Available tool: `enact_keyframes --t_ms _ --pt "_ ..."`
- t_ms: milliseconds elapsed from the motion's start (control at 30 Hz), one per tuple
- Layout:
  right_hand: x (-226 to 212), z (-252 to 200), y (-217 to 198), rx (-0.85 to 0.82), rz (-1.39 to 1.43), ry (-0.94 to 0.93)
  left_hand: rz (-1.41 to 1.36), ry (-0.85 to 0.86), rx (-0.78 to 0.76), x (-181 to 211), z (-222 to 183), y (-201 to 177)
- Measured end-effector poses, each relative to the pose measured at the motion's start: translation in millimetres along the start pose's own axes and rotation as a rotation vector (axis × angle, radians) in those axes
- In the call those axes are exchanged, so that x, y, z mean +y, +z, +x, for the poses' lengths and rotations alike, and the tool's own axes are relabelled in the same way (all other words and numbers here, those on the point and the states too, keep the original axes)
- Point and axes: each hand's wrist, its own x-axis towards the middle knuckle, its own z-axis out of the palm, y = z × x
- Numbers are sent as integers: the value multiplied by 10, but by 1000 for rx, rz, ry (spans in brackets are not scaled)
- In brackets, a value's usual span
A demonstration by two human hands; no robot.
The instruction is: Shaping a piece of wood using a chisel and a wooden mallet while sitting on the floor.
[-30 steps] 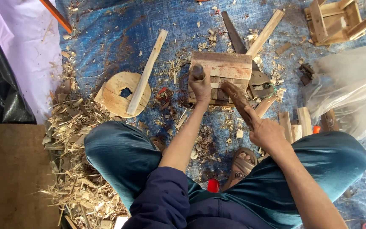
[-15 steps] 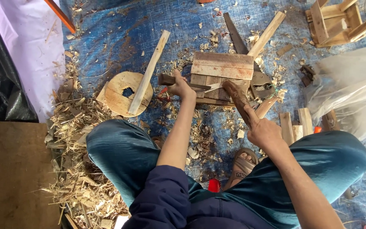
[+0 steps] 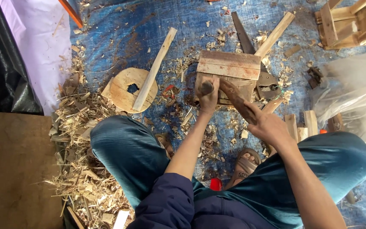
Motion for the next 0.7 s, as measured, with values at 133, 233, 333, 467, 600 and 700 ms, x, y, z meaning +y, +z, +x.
enact_keyframes --t_ms 133,233,333,467,600,700 --pt "99 300 171 28 -194 -29 -5 225 -104 -79 -103 -153" --pt "124 339 205 12 -289 -16 6 212 -140 -7 -333 -257" --pt "156 403 298 8 -300 3 -34 204 -178 94 -558 -317" --pt "206 388 433 34 -272 1 -979 -325 -458 153 -1003 -373" --pt "182 283 450 14 -290 33 -803 -52 -414 -154 -1153 -242" --pt "168 288 424 33 -197 -38 -106 -228 -47 258 -764 -419"
